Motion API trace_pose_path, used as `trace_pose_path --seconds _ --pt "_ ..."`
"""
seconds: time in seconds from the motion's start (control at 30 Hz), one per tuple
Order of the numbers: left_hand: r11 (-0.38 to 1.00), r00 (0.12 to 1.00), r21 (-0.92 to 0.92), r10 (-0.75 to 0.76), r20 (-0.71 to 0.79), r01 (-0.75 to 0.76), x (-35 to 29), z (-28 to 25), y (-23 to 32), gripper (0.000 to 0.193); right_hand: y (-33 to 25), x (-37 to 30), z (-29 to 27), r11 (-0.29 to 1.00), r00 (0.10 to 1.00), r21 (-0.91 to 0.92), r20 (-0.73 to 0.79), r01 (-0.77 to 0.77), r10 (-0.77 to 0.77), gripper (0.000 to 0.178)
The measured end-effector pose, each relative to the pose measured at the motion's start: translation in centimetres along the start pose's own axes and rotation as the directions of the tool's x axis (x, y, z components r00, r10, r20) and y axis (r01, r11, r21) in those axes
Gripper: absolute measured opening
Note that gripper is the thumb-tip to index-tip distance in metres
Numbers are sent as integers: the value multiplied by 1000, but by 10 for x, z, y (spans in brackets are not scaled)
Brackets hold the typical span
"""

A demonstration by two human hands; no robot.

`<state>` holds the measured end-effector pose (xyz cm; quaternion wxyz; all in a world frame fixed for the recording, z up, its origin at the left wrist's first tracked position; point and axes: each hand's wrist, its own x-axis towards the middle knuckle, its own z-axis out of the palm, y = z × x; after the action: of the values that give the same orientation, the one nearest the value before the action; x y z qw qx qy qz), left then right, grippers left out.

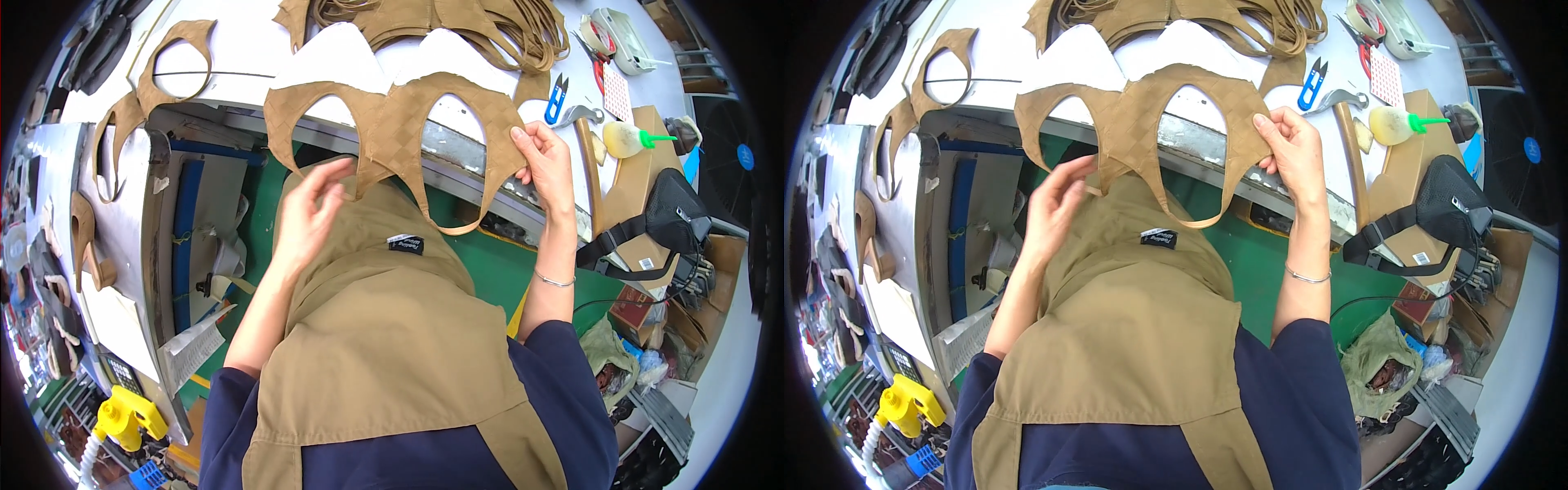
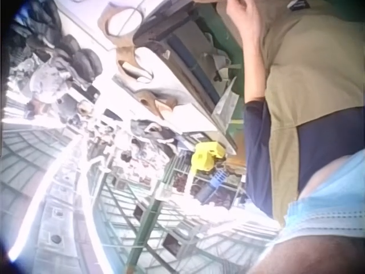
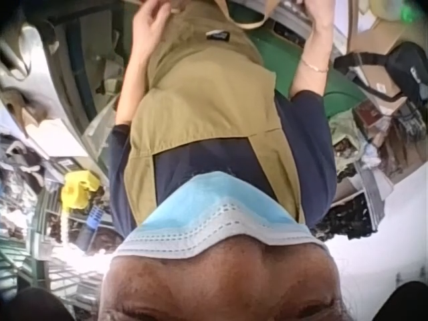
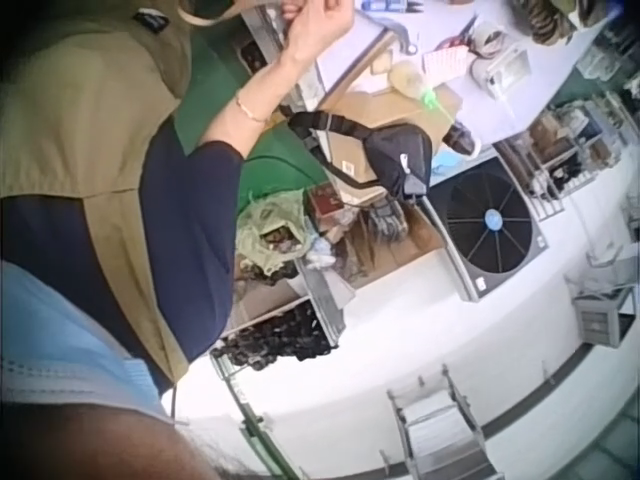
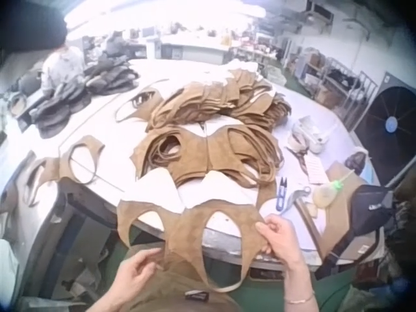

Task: Inspecting and assembling shoe components, applying lining and tape to leather parts.

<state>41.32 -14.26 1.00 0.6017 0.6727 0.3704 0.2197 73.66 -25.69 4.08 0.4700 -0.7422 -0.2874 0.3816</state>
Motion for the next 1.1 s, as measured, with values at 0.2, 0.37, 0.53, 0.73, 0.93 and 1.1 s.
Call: trace_pose_path --seconds 0.2,0.37,0.53,0.73,0.93,1.1 --pt "921 961 -341 -103 258 190 8 10 -5 37 -20 -30 19 667 806 -705 -238 240 -542 25" --pt "772 907 -511 -201 369 379 4 7 21 35 -31 -75 65 976 983 -204 181 75 -38 24" --pt "801 883 -435 -233 408 412 -14 4 41 29 -25 -69 105 986 913 94 398 -137 89 18" --pt "967 947 -145 237 215 -209 -104 -32 77 25 -73 -110 153 904 725 396 669 -160 -164 12" --pt "694 885 -703 -415 -212 157 -166 -36 66 42 -45 -107 245 906 499 372 834 -199 -233 14" --pt "387 922 -920 -374 -100 57 -135 -40 5 40 -26 -81 274 935 591 226 806 -274 -21 12"
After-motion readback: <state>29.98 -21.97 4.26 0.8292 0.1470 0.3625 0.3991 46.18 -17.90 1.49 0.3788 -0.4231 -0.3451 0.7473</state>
